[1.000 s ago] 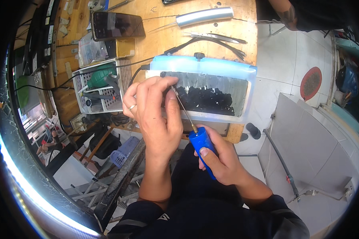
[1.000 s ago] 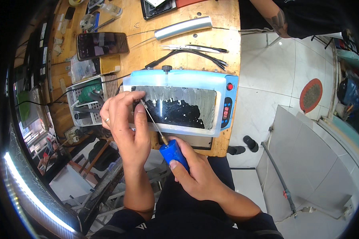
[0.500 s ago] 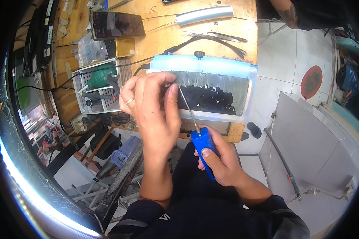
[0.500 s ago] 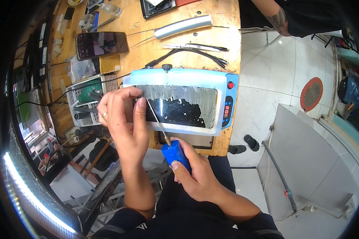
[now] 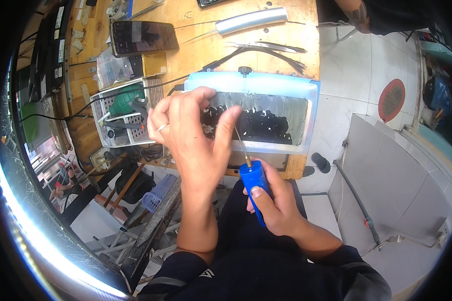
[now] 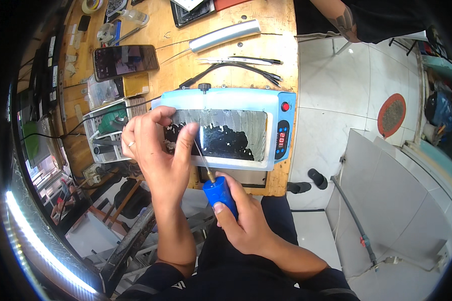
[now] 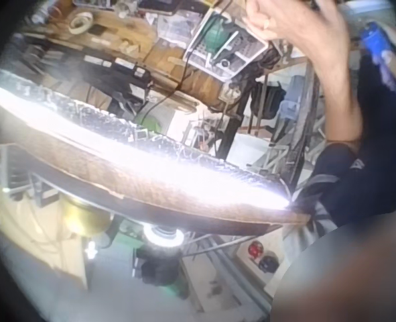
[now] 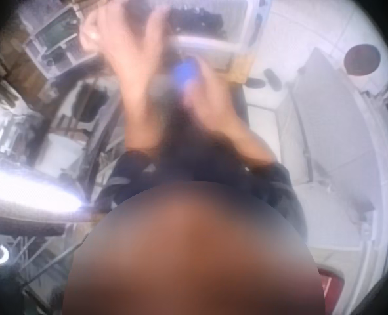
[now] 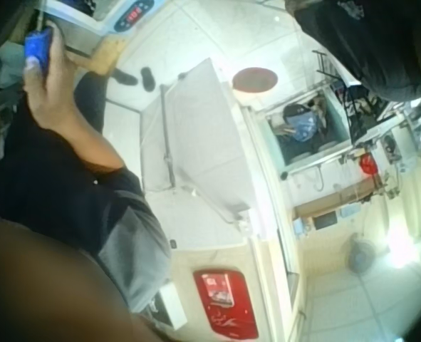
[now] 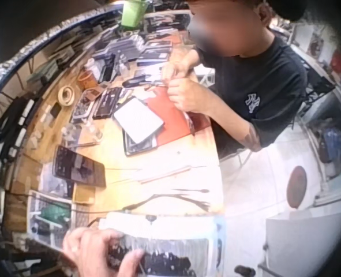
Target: The person uses a blue-handled precision tool to scrape adhesive residue from a rectangular screen surface clamped in a light blue frame. They repeatedly scrape and wipe the surface, then briefly handle a smartphone before returning to the screen.
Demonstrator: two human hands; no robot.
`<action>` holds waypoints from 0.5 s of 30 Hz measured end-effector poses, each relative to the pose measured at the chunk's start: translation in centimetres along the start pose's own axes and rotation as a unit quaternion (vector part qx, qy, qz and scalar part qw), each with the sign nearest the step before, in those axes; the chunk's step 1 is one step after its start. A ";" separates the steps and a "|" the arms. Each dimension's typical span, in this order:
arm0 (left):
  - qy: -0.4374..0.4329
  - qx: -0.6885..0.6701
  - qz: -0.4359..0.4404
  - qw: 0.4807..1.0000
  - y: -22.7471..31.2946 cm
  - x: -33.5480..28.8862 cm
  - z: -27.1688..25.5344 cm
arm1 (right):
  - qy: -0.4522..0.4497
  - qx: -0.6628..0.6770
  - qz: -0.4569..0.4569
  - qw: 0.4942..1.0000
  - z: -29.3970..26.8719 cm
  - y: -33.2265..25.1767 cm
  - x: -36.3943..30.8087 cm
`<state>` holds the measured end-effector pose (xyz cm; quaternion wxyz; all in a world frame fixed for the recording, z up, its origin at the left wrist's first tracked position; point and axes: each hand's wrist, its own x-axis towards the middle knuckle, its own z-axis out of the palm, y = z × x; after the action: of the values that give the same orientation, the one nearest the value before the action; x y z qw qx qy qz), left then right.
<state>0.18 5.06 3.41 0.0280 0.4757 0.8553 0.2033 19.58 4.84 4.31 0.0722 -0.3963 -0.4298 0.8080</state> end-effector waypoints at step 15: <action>-0.016 0.022 0.006 1.000 0.4 0.7 0.3 | -0.002 0.018 0.005 1.000 0.3 0.7 -0.5</action>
<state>0.19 5.94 3.40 0.0297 0.4845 0.8562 0.1768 19.86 3.95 4.22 0.0747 -0.3954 -0.4139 0.8166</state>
